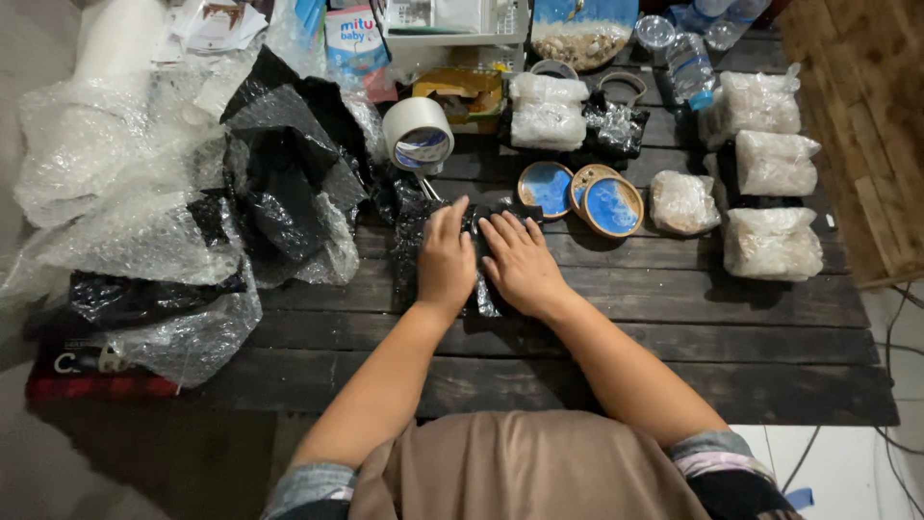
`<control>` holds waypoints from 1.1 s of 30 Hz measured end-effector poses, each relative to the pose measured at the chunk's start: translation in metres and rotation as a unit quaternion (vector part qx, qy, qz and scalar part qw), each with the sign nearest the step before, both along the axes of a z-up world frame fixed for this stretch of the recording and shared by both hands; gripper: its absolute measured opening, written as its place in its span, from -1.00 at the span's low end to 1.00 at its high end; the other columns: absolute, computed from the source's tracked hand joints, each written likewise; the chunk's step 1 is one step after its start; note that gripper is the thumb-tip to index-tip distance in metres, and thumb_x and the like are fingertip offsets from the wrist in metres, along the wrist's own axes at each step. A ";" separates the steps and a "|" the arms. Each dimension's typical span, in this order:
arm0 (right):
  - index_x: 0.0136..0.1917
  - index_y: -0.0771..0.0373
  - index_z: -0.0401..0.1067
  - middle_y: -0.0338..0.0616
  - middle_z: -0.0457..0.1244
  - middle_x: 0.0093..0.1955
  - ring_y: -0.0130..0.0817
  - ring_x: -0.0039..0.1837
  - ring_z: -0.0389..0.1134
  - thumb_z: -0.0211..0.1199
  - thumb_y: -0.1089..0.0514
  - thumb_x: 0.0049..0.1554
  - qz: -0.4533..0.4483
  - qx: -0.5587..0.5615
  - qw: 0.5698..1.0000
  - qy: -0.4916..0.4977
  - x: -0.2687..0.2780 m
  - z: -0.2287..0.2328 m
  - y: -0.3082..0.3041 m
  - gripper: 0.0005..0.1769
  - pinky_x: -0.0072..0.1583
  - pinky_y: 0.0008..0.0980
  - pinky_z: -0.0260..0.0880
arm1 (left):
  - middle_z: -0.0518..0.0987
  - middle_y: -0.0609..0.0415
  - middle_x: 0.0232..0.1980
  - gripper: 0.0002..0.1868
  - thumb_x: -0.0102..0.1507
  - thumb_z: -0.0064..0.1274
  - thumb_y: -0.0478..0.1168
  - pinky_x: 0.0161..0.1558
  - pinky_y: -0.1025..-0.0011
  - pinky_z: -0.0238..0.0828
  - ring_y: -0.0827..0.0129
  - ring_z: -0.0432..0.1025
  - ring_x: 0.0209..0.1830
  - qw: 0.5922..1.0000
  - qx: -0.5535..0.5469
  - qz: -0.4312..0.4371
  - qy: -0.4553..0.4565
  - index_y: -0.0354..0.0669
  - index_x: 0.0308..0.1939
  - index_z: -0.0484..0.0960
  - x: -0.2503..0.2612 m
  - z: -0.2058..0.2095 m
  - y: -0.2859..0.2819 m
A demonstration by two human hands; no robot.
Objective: The person places small coasters into a black plastic bag, wraps the bag around them, and secures the package with white tape using shears.
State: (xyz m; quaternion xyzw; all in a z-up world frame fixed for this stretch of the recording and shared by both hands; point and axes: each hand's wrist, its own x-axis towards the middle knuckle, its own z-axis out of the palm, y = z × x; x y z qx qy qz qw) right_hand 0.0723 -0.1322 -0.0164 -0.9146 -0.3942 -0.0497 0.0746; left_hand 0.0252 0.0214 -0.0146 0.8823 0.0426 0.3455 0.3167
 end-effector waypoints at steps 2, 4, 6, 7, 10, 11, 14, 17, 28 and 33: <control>0.63 0.08 0.04 0.00 0.08 0.56 -0.06 0.63 0.00 0.01 -0.13 0.26 0.004 -0.003 1.000 -0.003 0.002 0.000 0.000 -0.26 0.55 0.09 -0.13 | 0.50 -0.03 0.04 -0.56 0.24 0.03 -0.34 -0.06 0.24 0.53 0.08 0.47 0.02 0.993 0.054 0.066 0.077 -0.03 0.22 0.49 -0.013 0.020 0.014; 0.63 0.06 0.04 -0.02 0.09 0.55 -0.08 0.62 0.01 0.02 -0.15 0.26 0.003 -0.006 1.000 -0.005 0.003 0.000 -0.001 -0.26 0.54 0.08 -0.11 | 0.51 0.01 -0.04 -0.76 0.29 0.03 -0.23 -0.16 0.34 0.55 0.16 0.49 -0.07 0.974 0.108 0.128 0.153 -0.01 0.04 0.58 -0.018 0.016 0.028; 0.63 0.03 0.05 -0.06 0.10 0.54 -0.12 0.62 0.01 0.01 -0.17 0.26 0.005 -0.007 1.000 -0.007 0.003 -0.001 -0.001 -0.27 0.54 0.06 -0.11 | 0.48 0.00 -0.19 -0.52 0.14 0.24 0.13 -0.41 0.25 0.57 0.10 0.53 -0.28 0.893 0.199 0.297 0.274 -0.11 -0.08 0.53 -0.018 -0.014 0.043; 0.63 0.03 0.05 -0.06 0.10 0.54 -0.12 0.62 0.01 0.01 -0.17 0.26 0.006 -0.007 1.000 -0.009 0.002 -0.001 -0.001 -0.27 0.54 0.06 -0.11 | 0.48 0.00 -0.19 -0.52 0.14 0.24 0.13 -0.41 0.25 0.57 0.10 0.53 -0.28 0.893 0.199 0.298 0.273 -0.11 -0.08 0.53 -0.018 -0.023 0.047; 0.62 0.05 0.07 -0.05 0.11 0.53 -0.12 0.62 0.02 0.02 -0.16 0.25 0.005 0.004 1.000 -0.008 0.002 -0.002 -0.001 -0.27 0.54 0.04 -0.11 | 0.51 -0.03 -0.26 -0.53 0.15 0.23 0.12 -0.33 0.14 0.59 0.03 0.58 -0.30 0.910 0.124 0.251 0.305 -0.18 -0.15 0.53 -0.016 -0.038 0.059; 0.62 0.04 0.08 -0.06 0.12 0.53 -0.12 0.62 0.03 0.03 -0.16 0.25 0.006 0.005 1.000 -0.014 0.003 -0.003 0.000 -0.27 0.53 0.04 -0.10 | 0.53 -0.07 -0.23 -0.58 0.17 0.21 0.07 -0.27 0.08 0.57 -0.04 0.58 -0.26 0.921 0.114 0.231 0.293 -0.18 -0.15 0.53 -0.014 -0.038 0.060; 0.61 0.04 0.09 -0.07 0.13 0.52 -0.13 0.61 0.04 0.03 -0.18 0.25 0.005 0.009 1.000 -0.019 0.002 -0.005 -0.002 -0.27 0.53 0.03 -0.09 | 0.56 -0.10 -0.23 -0.70 0.23 0.11 -0.03 -0.20 0.02 0.55 -0.11 0.58 -0.22 0.933 0.081 0.211 0.280 -0.16 -0.15 0.52 -0.017 -0.008 0.054; 0.61 0.05 0.10 -0.07 0.13 0.53 -0.14 0.61 0.04 0.03 -0.19 0.24 0.004 0.012 1.000 -0.027 0.004 -0.006 -0.002 -0.27 0.53 0.03 -0.08 | 0.62 -0.08 -0.27 -0.78 0.33 -0.05 -0.03 -0.18 -0.01 0.52 -0.11 0.60 -0.22 0.939 0.005 0.193 0.286 -0.08 -0.13 0.50 -0.020 0.027 0.044; 0.49 0.39 0.23 0.06 0.25 0.42 -0.17 0.56 0.09 0.07 0.07 0.23 0.079 0.049 0.991 -0.092 -0.002 -0.002 -0.017 -0.38 0.53 -0.14 -0.11 | 0.62 -0.35 -0.32 -0.86 0.32 0.01 -0.21 -0.21 -0.08 0.43 -0.33 0.54 -0.18 0.958 -0.209 -0.115 0.159 -0.23 -0.19 0.57 0.000 0.064 -0.035; 0.58 0.47 0.00 0.24 0.20 0.43 -0.21 0.51 0.17 0.00 0.18 0.34 0.079 0.506 0.833 0.210 -0.022 0.015 -0.006 -0.38 0.54 -0.19 -0.02 | 0.61 -0.02 -0.52 -0.90 0.36 0.01 -0.22 -0.41 0.45 0.42 0.44 0.48 -0.46 0.913 -0.368 -0.154 0.085 -0.14 -0.22 0.57 0.027 -0.011 -0.046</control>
